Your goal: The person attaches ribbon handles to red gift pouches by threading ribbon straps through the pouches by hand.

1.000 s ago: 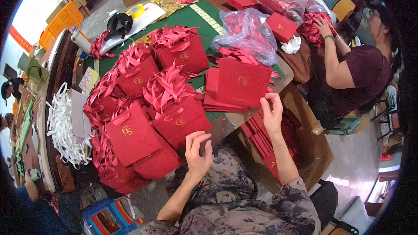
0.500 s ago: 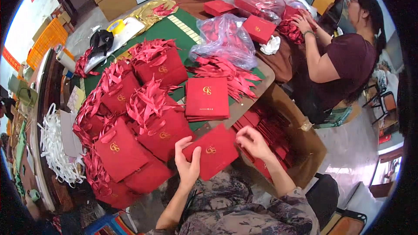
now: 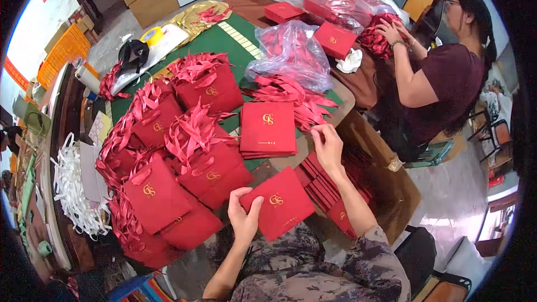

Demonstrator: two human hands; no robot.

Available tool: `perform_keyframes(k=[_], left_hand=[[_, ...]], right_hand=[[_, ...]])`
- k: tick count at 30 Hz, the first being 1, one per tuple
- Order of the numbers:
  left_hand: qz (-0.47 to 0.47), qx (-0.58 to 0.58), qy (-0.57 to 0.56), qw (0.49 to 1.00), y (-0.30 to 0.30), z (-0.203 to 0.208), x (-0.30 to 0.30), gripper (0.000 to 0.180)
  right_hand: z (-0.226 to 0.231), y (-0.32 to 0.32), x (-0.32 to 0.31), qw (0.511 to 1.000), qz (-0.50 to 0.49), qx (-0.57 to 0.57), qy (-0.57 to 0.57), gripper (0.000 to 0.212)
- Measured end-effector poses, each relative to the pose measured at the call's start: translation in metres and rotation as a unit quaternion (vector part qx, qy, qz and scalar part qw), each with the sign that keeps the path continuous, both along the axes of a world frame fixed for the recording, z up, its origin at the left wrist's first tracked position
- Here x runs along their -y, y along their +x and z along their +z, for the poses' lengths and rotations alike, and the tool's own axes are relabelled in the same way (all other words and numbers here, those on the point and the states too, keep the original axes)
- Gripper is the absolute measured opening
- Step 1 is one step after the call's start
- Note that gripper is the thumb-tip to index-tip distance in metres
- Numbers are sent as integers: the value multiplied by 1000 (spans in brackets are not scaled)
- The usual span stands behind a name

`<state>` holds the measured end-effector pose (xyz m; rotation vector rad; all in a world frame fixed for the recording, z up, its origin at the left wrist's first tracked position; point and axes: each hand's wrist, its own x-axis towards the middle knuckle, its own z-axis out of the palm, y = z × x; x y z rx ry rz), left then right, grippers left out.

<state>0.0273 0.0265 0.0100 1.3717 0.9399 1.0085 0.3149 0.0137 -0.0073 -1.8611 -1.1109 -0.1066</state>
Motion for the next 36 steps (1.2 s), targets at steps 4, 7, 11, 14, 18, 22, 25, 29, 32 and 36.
perform_keyframes(k=[4,7,11,14,18,22,25,29,32,36], left_hand=[[2,-29,31,999,1,-4,-1,28],[-16,-40,59,997,7,-3,-2,27],[-41,-40,21,998,10,-3,-1,27],[-29,-30,19,999,10,-8,-2,25],[-34,-27,36,998,11,-6,-2,24],[-32,-5,1,999,14,-7,-1,24],[-29,-2,-5,1000,15,-9,-1,25],[-30,-34,18,999,16,-6,0,25],[-29,-16,-3,999,17,-8,-1,25],[-27,-34,21,999,13,-12,-2,26]], right_hand=[[12,-10,10,997,5,-17,76,9],[9,-6,19,987,32,-93,125,8],[2,0,24,960,81,-136,229,8],[17,-8,26,943,110,-150,276,5],[33,-12,27,941,87,-198,259,3],[47,-15,25,919,57,-270,281,9],[68,-18,30,922,47,-224,312,13],[94,-23,39,921,30,-131,366,19],[111,-29,51,919,9,-59,389,23],[143,-52,72,852,106,-72,507,20]])
